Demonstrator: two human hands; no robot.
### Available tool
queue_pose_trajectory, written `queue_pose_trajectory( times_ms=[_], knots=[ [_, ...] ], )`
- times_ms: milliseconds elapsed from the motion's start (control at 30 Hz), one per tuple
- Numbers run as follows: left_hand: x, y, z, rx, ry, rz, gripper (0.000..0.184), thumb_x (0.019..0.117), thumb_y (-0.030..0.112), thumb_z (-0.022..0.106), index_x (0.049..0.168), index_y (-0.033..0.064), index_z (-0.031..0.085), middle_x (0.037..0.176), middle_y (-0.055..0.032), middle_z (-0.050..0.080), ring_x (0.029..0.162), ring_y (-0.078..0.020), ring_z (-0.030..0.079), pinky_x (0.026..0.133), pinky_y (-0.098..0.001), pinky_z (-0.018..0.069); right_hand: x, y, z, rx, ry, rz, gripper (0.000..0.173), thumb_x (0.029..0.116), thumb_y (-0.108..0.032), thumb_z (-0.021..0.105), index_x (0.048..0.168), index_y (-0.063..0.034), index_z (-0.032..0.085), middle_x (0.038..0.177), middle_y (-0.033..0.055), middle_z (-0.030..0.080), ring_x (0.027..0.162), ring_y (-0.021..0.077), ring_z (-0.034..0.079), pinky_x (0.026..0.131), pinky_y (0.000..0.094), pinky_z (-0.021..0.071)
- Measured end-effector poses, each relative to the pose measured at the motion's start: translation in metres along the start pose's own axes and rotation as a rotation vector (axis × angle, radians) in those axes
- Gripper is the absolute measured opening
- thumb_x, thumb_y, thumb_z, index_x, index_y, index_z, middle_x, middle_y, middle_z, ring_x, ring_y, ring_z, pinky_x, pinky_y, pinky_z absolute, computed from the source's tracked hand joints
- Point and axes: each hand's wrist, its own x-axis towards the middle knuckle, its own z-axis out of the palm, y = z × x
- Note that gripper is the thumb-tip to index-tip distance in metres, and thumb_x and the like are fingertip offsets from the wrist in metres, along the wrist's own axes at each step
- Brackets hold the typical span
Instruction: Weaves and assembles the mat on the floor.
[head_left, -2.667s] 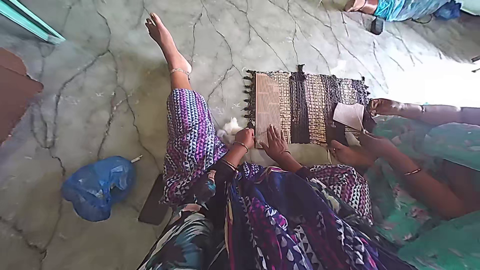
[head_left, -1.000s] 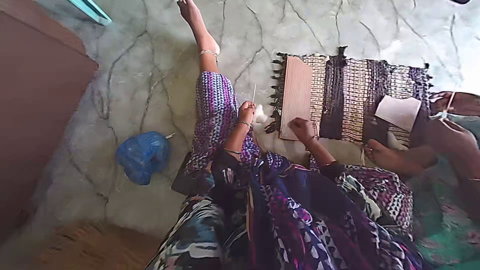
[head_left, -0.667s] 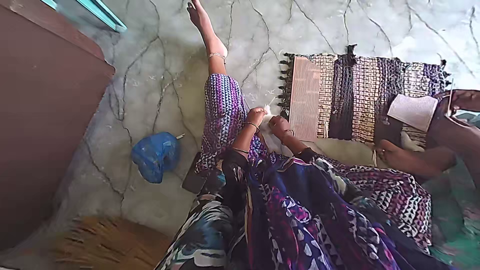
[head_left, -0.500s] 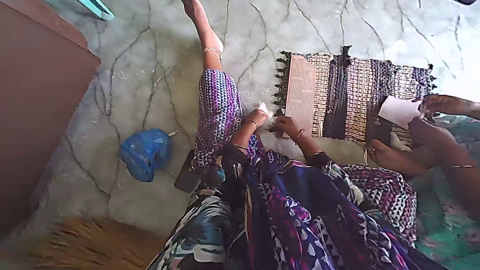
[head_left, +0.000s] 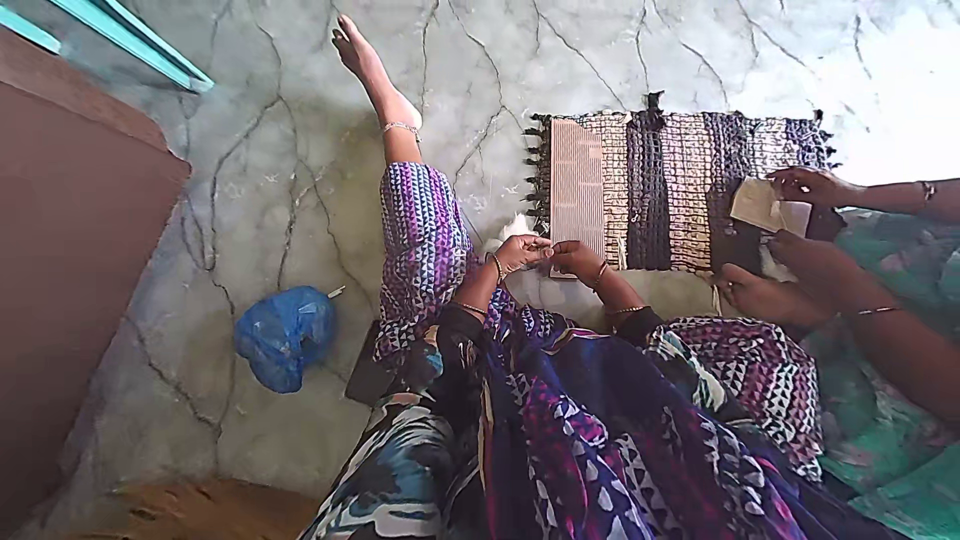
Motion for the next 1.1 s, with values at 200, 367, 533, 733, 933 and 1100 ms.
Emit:
queue_pose_trajectory(
  times_ms=[200,367,533,733,933,1100],
  knots=[
    [0.006,0.023,0.025,-0.005,0.115,-0.111,0.02,0.0943,0.002,0.07,0.113,-0.004,0.07,0.103,-0.0157,0.071,0.089,-0.0172,0.065,0.083,-0.0368,0.0544,-0.004,0.004,-0.015,-0.051,0.081,0.012,0.009,0.0991,-0.002,0.064,0.102,0.0052,0.068,0.082,0.0048,0.066,0.065,0.0055,0.054,0.064,0.0228,0.0466],
    [0.004,0.06,0.035,-0.07,0.155,-0.261,0.024,0.1035,0.016,0.062,0.12,0.0001,0.067,0.098,-0.0063,0.067,0.075,-0.0049,0.054,0.07,-0.0243,0.0471,-0.007,0.009,-0.029,0.039,0.156,-0.009,0.007,0.099,-0.001,0.064,0.1,0.0036,0.068,0.081,0.0028,0.066,0.065,0.0043,0.054,0.063,0.0219,0.0474],
    [0.012,0.054,0.045,-0.155,0.139,-0.324,0.017,0.1024,0.02,0.064,0.112,0.0054,0.068,0.079,0.0017,0.064,0.052,0.0015,0.04,0.047,-0.0164,0.032,0.0,0.018,-0.039,0.067,0.161,-0.048,0.004,0.0968,-0.001,0.066,0.098,0.0026,0.068,0.079,0.0019,0.065,0.065,0.0053,0.055,0.064,0.0235,0.0487],
    [0.018,0.061,0.055,-0.106,0.178,-0.311,0.026,0.0996,0.007,0.065,0.124,-0.0014,0.064,0.106,-0.0112,0.069,0.084,-0.0104,0.061,0.078,-0.0296,0.0522,0.002,0.024,-0.053,0.025,0.172,-0.076,0.006,0.097,0.001,0.065,0.1,0.0036,0.068,0.08,0.0026,0.067,0.065,0.0038,0.056,0.063,0.0225,0.0485],
    [0.033,0.073,0.06,0.502,0.24,-0.177,0.042,0.1138,0.021,0.037,0.147,0.004,0.056,0.14,-0.0231,0.062,0.131,-0.0377,0.059,0.113,-0.0538,0.0424,0.008,0.031,-0.072,-0.497,0.33,-0.211,0.02,0.0965,-0.006,0.066,0.111,0.0071,0.071,0.106,0.0263,0.071,0.098,0.0386,0.069,0.092,0.0572,0.0513],
    [0.032,0.072,0.068,0.747,0.197,-0.194,0.037,0.1081,0.012,0.048,0.141,0.0126,0.065,0.128,-0.0251,0.065,0.11,-0.0407,0.068,0.093,-0.0583,0.054,0.012,0.044,-0.071,-0.674,0.469,-0.193,0.032,0.0935,-0.01,0.071,0.124,-0.0004,0.069,0.129,0.0269,0.063,0.124,0.0438,0.059,0.106,0.0597,0.0451]
  ],
)
